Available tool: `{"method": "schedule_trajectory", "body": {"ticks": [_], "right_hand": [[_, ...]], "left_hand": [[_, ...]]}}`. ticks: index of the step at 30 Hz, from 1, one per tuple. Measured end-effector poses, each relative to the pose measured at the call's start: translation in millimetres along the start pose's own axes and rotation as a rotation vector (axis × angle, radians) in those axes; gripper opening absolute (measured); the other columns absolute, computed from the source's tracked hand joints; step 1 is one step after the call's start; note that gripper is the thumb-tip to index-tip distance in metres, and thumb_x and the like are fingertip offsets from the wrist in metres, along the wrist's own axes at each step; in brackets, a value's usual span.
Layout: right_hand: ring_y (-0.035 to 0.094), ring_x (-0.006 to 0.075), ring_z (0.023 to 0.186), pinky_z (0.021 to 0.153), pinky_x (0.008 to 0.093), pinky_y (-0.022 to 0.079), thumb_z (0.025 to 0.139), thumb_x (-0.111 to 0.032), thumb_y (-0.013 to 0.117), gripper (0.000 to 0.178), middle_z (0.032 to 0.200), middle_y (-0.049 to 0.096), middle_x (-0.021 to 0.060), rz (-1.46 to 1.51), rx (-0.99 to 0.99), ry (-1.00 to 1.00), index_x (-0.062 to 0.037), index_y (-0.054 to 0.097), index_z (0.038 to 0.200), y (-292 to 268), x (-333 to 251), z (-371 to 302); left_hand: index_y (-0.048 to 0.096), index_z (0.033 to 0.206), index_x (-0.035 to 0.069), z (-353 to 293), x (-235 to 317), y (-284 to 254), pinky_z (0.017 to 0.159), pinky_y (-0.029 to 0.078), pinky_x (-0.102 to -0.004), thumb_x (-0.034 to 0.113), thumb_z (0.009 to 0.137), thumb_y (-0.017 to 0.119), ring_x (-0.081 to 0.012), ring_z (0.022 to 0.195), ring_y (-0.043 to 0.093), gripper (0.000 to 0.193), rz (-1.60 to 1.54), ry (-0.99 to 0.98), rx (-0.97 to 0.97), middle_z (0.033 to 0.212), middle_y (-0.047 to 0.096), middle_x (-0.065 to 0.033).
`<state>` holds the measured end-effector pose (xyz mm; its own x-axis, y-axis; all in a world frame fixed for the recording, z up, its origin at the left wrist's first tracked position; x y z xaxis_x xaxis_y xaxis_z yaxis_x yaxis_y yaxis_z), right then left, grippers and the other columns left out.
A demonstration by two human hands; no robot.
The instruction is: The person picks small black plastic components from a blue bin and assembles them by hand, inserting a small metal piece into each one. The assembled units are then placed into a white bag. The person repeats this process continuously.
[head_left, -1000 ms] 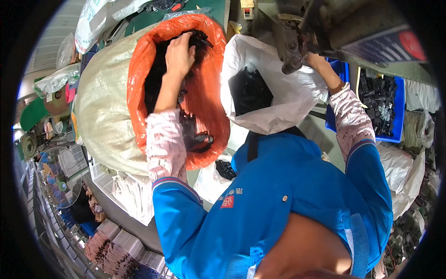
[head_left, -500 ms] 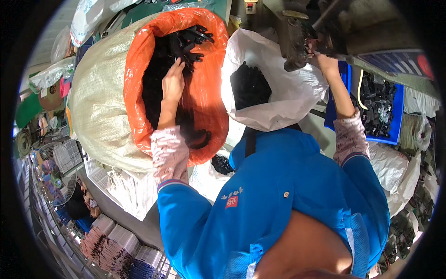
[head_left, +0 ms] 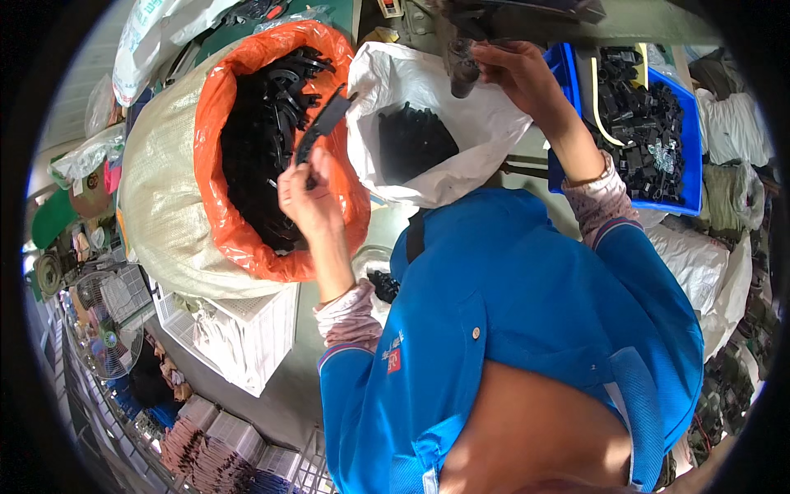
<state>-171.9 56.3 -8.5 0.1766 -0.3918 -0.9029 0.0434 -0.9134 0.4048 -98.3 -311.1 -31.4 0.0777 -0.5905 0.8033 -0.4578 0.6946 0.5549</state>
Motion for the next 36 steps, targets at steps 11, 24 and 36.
{"method": "schedule_trajectory", "body": {"ticks": [11,24,36], "right_hand": [[0.065,0.0116,0.084,0.071,0.0275,0.053,0.094,-0.024,0.064,0.034,0.096,0.069,0.0081,-0.285,0.027,-0.212,-0.0012,0.062,0.119,-6.2,28.6,-68.5],[0.066,0.0357,0.091,0.078,0.0401,0.053,0.08,-0.023,0.074,0.037,0.092,0.069,0.0161,-0.511,0.464,-0.138,-0.0035,0.065,0.109,-85.8,-12.2,-253.5],[0.064,0.0246,0.089,0.076,0.0361,0.054,0.078,-0.01,0.069,0.027,0.086,0.068,0.0093,-1.34,0.809,-0.091,-0.0047,0.063,0.104,-200.0,-39.0,-302.3]], "left_hand": [[0.057,0.092,0.0,-80.7,-78.6,44.5,0.102,0.048,-0.0485,0.0,0.083,0.062,-0.0323,0.104,0.065,0.011,-0.121,-0.498,-0.127,0.101,0.067,-0.0192],[0.054,0.115,0.003,-221.0,-178.0,205.4,0.072,0.054,-0.0418,0.008,0.084,0.069,-0.0386,0.084,0.069,0.035,1.119,0.182,-1.425,0.093,0.069,-0.0199],[0.064,0.108,0.0,-260.5,-231.8,258.9,0.076,0.05,-0.023,-0.001,0.083,0.072,-0.0086,0.084,0.062,0.026,0.512,-0.48,-1.178,0.095,0.067,-0.0045]]}}
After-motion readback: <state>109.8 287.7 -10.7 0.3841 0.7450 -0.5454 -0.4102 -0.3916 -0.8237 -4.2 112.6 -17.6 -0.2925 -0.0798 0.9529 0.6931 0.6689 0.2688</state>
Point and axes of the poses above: each hand's wrist, its own z-axis towards the middle knuckle, its own y-axis out of the palm, x = y × z, the point moved 4 cm from there along z, towards the middle knuckle
